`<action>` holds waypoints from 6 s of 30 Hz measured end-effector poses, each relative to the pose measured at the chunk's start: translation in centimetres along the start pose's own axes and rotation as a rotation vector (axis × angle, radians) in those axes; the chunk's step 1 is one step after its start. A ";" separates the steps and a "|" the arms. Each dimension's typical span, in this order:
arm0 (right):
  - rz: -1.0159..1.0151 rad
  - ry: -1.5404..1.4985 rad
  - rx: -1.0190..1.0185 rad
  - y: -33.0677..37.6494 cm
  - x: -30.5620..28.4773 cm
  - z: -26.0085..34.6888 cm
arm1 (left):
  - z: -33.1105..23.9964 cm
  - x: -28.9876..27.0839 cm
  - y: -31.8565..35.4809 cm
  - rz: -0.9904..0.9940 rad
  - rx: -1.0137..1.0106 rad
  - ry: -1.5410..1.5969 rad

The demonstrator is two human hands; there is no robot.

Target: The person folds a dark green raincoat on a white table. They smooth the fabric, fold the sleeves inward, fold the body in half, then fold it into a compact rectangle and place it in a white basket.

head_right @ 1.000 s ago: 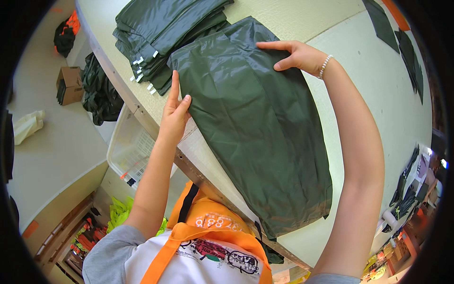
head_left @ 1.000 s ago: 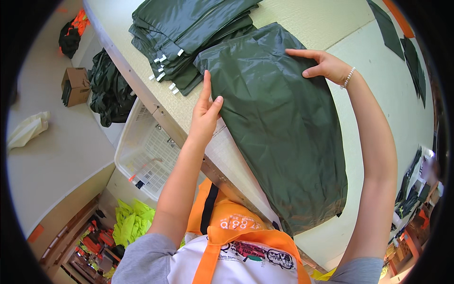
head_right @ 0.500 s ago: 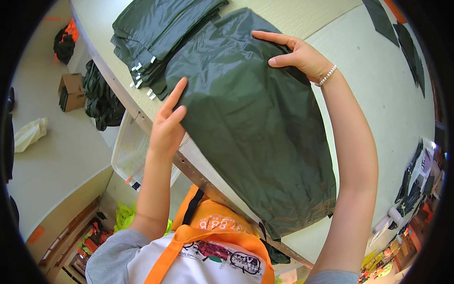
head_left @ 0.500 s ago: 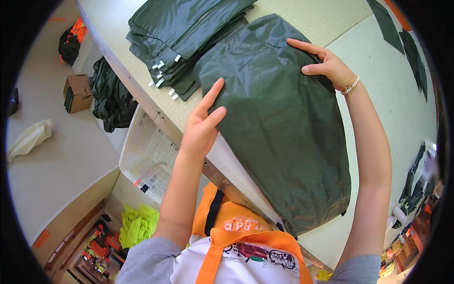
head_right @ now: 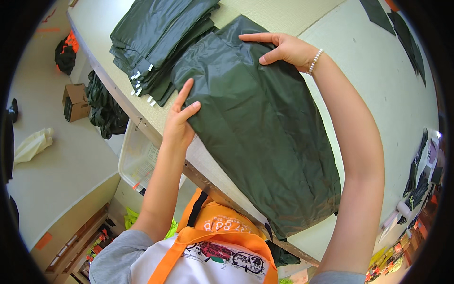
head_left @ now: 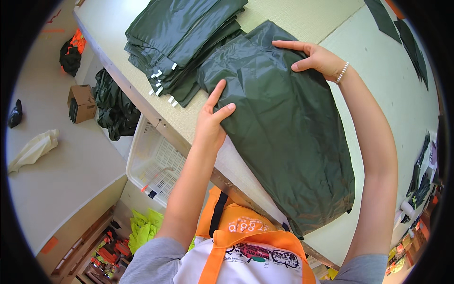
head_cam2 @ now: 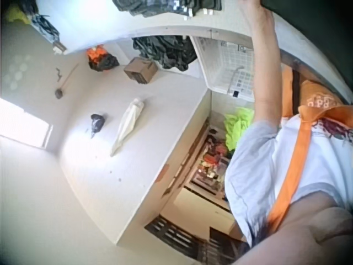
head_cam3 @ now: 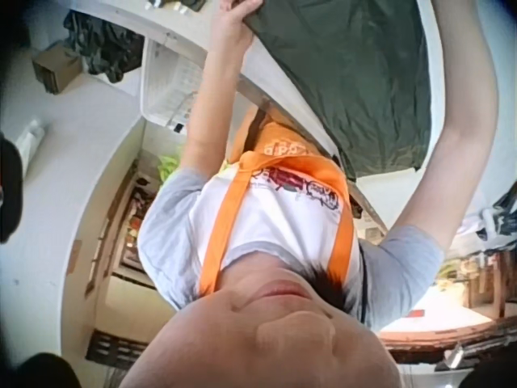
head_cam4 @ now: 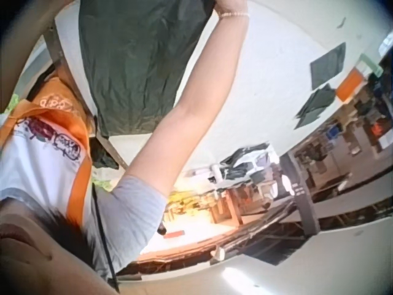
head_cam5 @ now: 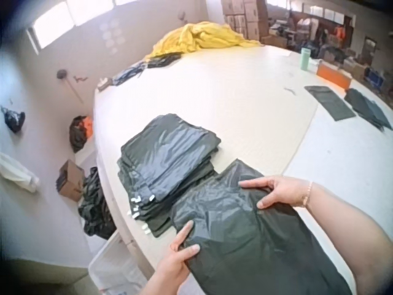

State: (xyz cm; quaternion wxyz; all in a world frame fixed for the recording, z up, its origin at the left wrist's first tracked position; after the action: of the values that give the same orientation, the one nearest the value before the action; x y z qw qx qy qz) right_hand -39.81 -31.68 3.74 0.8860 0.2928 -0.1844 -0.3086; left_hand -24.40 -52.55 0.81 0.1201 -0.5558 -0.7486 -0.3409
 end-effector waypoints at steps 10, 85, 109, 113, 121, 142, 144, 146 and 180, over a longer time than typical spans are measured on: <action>-0.327 0.859 0.052 -1.3 -0.3 -0.9 | -0.7 1.0 -1.7 0.282 0.049 -1.093; -0.661 0.047 0.139 10.8 -2.5 -12.4 | 8.1 -1.6 9.4 0.173 -0.210 -0.366; -1.544 0.838 -0.145 14.7 3.3 -10.0 | -0.5 1.7 7.2 0.244 0.813 -1.381; -1.373 0.975 0.030 8.6 5.5 -11.0 | 4.6 12.6 4.0 1.059 0.989 -1.957; -1.324 0.638 0.025 7.9 1.5 -11.1 | 10.0 10.5 1.0 1.171 1.021 -2.022; -1.801 -0.009 0.483 36.5 6.7 -40.9 | 10.7 4.9 7.3 0.838 0.955 -2.030; -2.062 0.249 0.313 39.1 6.8 -39.2 | 11.4 5.2 8.2 0.831 0.916 -1.982; -1.957 0.418 0.130 38.3 9.3 -33.2 | 10.2 6.7 9.0 0.781 0.844 -2.005; -1.209 -0.371 -0.231 37.0 22.8 -13.8 | 21.3 10.0 20.6 1.039 -0.394 -0.225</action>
State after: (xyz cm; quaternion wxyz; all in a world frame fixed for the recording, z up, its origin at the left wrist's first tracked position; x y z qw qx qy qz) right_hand 0.35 -17.46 20.01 0.5350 0.1897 -0.1028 -0.8168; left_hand -4.85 -28.22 -1.57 0.0854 -0.8960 -0.3072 -0.3089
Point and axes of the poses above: each hand's wrist, its own y-axis away from the middle knuckle, its own x-axis out of the palm, z = x × y, the point moved 6 cm from there along -y, towards the middle knuckle, and after that the axes turned 12 degrees about x, right-handed, at the moved point
